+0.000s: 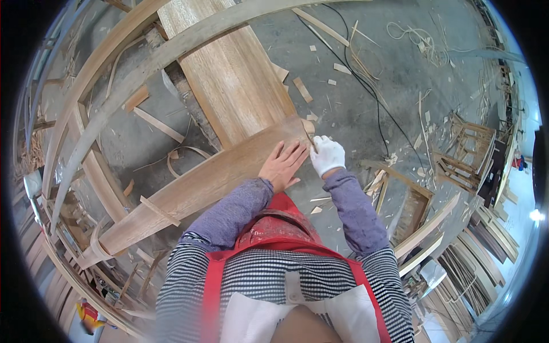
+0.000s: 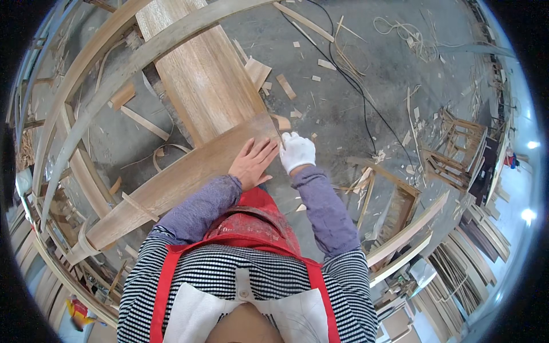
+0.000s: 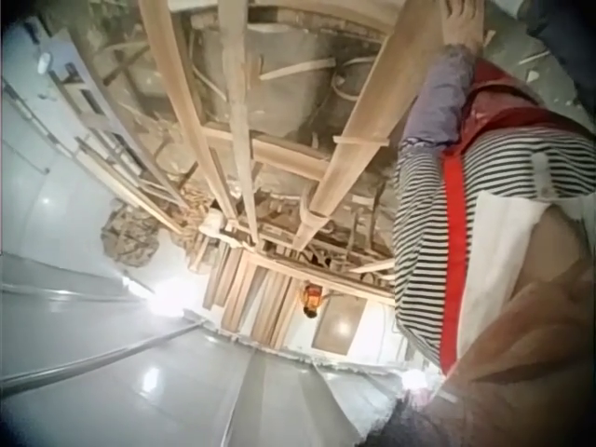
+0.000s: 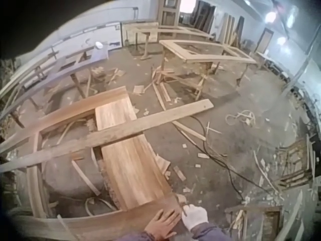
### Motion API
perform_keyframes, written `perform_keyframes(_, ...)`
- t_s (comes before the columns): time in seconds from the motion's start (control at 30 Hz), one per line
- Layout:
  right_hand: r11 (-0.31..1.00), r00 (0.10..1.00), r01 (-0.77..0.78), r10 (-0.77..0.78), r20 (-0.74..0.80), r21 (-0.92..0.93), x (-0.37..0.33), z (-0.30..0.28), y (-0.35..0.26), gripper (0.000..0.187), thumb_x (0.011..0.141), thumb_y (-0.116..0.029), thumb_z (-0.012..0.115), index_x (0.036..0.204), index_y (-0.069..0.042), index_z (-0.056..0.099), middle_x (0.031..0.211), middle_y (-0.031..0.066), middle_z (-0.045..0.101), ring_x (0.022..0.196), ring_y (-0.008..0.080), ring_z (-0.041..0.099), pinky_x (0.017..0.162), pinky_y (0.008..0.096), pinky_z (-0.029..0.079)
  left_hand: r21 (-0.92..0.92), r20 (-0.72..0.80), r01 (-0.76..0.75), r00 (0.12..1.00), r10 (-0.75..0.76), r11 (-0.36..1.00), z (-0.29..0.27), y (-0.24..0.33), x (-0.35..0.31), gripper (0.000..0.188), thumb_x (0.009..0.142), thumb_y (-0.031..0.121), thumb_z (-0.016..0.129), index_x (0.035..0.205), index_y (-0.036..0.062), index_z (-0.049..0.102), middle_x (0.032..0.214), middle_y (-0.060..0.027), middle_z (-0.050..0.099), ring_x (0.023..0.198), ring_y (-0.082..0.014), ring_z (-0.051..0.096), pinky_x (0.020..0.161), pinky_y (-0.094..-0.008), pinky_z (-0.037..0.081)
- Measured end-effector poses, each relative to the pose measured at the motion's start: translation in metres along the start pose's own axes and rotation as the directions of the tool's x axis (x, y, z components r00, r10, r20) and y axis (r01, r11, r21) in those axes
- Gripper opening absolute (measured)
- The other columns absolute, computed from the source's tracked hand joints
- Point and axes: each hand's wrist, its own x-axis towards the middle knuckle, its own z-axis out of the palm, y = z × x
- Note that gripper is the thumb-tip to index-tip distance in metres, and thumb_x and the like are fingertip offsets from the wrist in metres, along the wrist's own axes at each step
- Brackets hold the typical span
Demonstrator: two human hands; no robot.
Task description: The recorder is assembling and applying a white coating to wooden frame components using a roller.
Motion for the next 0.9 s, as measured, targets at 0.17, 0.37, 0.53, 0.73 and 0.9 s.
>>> perform_keyframes(0.17, 0.998, 0.999, 0.045, -0.045, -0.020, -0.034, -0.029, 0.005, 0.010, 0.015, 0.081, -0.026, 0.061, 0.088, -0.012, 0.061, 0.085, 0.0110, 0.064, 0.073, 0.0295, 0.065, 0.067, 0.0435, 0.050, 0.090, 0.023, 0.030, 0.999, -0.032, 0.996, -0.001, 0.005, 0.001, 0.091, 0.072, 0.040, 0.072, 0.147, 0.0125, 0.029, 0.152, -0.0054, 0.030, 0.142, -0.0227, 0.025, 0.116, -0.0488, 0.014)
perform_keyframes(0.37, 0.995, 0.995, -0.095, 0.097, -0.036, 0.034, -0.030, 0.047, 0.025, 0.017, 0.083, -0.025, 0.060, 0.088, -0.009, 0.061, 0.087, 0.0131, 0.064, 0.082, 0.0329, 0.064, 0.073, 0.0434, 0.050, 0.207, 0.030, 0.023, 0.999, -0.030, 0.978, 0.007, 0.008, 0.001, 0.092, 0.071, 0.040, 0.073, 0.147, 0.0130, 0.029, 0.152, -0.0048, 0.030, 0.142, -0.0225, 0.025, 0.116, -0.0493, 0.014)
perform_keyframes(0.53, 0.850, 0.909, -0.398, 0.417, 0.021, 0.346, -0.084, 0.053, 0.056, 0.029, 0.088, -0.030, 0.056, 0.103, -0.007, 0.065, 0.101, 0.0154, 0.066, 0.096, 0.0365, 0.062, 0.083, 0.0430, 0.048, 0.464, 0.013, 0.035, 0.999, -0.046, 0.885, 0.038, 0.006, 0.006, 0.074, 0.081, 0.038, 0.057, 0.146, 0.0140, 0.031, 0.153, -0.0053, 0.030, 0.141, -0.0230, 0.026, 0.116, -0.0489, 0.015)
perform_keyframes(0.73, 0.828, 0.915, -0.400, 0.386, 0.117, 0.392, -0.151, 0.075, 0.053, 0.025, 0.085, -0.021, 0.057, 0.095, 0.001, 0.062, 0.084, 0.0204, 0.066, 0.076, 0.0356, 0.064, 0.073, 0.0432, 0.050, 0.289, -0.259, 0.104, 0.966, -0.027, 0.952, 0.066, 0.010, 0.003, 0.065, 0.078, 0.026, 0.056, 0.140, 0.0128, 0.041, 0.149, -0.0123, 0.034, 0.141, -0.0288, 0.026, 0.114, -0.0576, 0.017)
perform_keyframes(0.9, 0.733, 0.884, -0.467, 0.382, 0.270, 0.495, -0.189, 0.105, 0.064, 0.025, 0.082, -0.021, 0.061, 0.091, 0.002, 0.063, 0.084, 0.0202, 0.067, 0.077, 0.0336, 0.065, 0.073, 0.0413, 0.051, 0.034, -0.145, 0.106, 0.984, -0.100, 0.994, 0.045, 0.017, -0.003, 0.076, 0.072, 0.032, 0.067, 0.140, 0.0085, 0.041, 0.149, -0.0158, 0.033, 0.144, -0.0313, 0.021, 0.114, -0.0567, 0.014)
